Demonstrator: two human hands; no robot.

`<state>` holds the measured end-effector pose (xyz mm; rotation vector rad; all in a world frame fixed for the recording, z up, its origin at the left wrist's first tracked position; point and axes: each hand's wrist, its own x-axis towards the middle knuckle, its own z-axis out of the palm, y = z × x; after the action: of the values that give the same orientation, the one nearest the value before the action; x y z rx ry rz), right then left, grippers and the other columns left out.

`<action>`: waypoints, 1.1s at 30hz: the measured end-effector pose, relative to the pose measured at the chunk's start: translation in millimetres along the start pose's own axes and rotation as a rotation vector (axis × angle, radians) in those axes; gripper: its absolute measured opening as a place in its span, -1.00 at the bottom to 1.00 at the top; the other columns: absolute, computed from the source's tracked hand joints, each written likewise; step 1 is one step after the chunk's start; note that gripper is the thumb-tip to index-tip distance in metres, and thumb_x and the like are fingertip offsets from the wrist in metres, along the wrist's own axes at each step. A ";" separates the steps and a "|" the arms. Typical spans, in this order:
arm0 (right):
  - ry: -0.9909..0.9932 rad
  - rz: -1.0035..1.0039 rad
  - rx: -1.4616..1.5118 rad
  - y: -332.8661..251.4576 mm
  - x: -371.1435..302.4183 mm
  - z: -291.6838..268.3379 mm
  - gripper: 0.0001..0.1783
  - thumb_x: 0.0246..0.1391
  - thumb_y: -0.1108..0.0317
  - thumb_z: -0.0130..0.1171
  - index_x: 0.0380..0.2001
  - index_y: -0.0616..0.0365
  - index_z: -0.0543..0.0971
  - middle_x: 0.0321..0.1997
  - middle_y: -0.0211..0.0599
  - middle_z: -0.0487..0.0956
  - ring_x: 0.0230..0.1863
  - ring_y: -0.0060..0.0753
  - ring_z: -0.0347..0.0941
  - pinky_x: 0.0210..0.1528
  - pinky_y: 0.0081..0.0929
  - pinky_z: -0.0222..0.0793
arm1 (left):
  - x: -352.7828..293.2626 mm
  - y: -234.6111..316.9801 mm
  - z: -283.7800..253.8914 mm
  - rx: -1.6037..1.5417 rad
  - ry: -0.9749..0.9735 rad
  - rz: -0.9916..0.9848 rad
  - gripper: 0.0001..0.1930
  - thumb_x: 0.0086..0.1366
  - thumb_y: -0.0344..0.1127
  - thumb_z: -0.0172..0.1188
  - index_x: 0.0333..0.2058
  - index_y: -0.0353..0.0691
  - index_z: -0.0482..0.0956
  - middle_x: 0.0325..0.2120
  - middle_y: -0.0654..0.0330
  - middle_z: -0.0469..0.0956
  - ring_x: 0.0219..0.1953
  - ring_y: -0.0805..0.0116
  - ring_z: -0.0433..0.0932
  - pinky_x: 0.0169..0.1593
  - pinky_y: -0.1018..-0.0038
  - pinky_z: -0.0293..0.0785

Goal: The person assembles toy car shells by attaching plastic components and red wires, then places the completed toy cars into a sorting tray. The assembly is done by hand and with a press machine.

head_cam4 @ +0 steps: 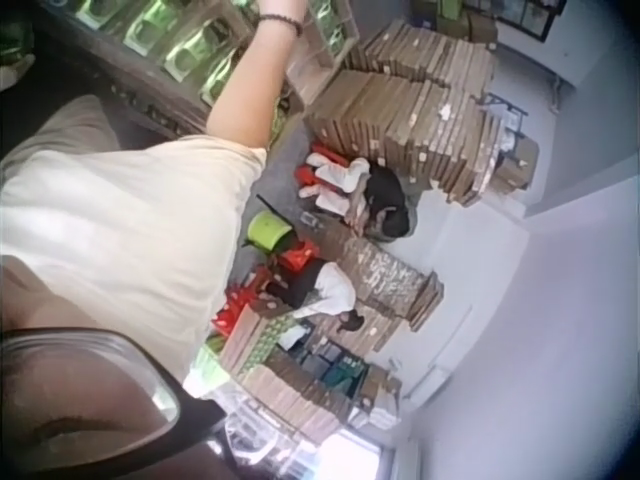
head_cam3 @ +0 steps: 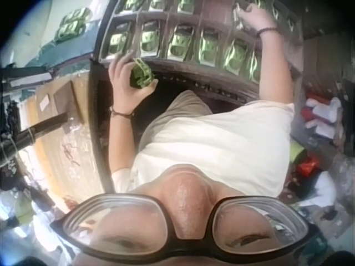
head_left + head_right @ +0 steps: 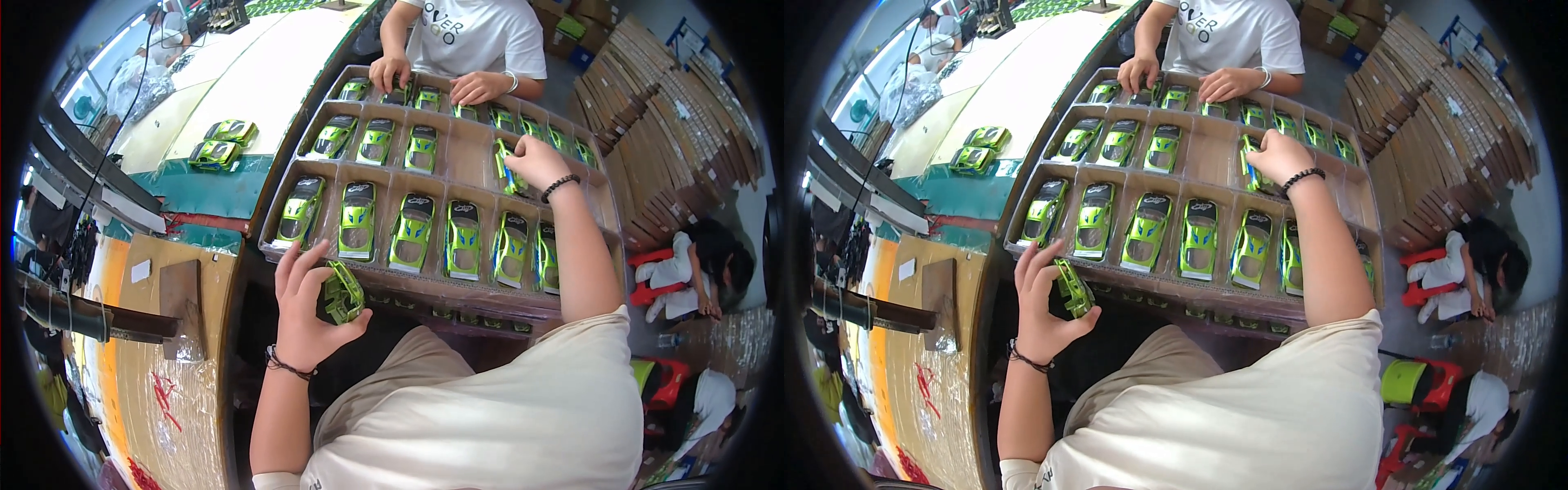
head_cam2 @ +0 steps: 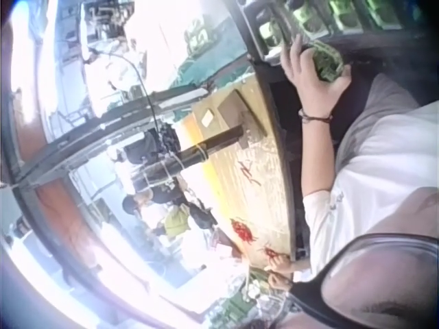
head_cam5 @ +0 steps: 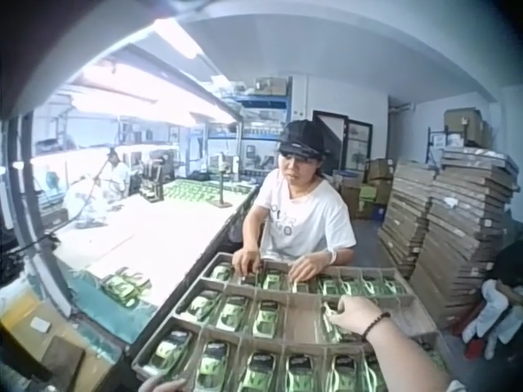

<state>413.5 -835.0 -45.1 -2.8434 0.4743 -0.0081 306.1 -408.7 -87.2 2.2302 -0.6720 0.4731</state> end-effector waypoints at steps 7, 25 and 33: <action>0.046 -0.026 0.477 30.3 8.6 -14.2 -0.45 -0.02 0.26 0.33 0.05 0.23 0.50 -0.22 -0.24 0.58 -0.17 -0.44 0.54 -0.08 -0.41 0.50 | -1.8 -16.8 5.1 -0.022 -0.064 -0.009 -0.41 -0.31 -0.23 0.57 -0.24 -0.17 0.50 0.08 0.20 0.52 0.31 -0.07 0.22 0.33 0.10 0.16; -0.006 -0.604 0.051 19.1 -9.3 -11.9 -0.54 -0.23 0.88 -0.03 -0.25 0.18 0.53 -0.07 -0.25 0.45 0.13 -0.12 0.37 0.26 -0.35 0.25 | -4.8 -20.4 9.4 0.020 -0.056 0.021 -0.41 -0.30 -0.24 0.57 -0.25 -0.19 0.48 0.05 0.19 0.52 0.30 -0.04 0.20 0.33 0.12 0.14; -0.090 -0.624 0.042 9.7 -15.0 -14.7 -0.72 -0.15 0.74 0.07 -0.36 0.18 0.57 -0.15 -0.27 0.48 0.11 -0.14 0.38 0.22 -0.34 0.30 | -5.9 -23.6 11.5 0.023 -0.047 0.052 -0.37 -0.30 -0.26 0.54 -0.22 -0.19 0.38 0.06 0.11 0.50 0.28 -0.08 0.23 0.35 0.07 0.09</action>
<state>395.5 -842.7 -32.8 -2.8091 -0.4332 -0.0061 316.9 -401.7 -110.8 2.2561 -0.7540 0.4570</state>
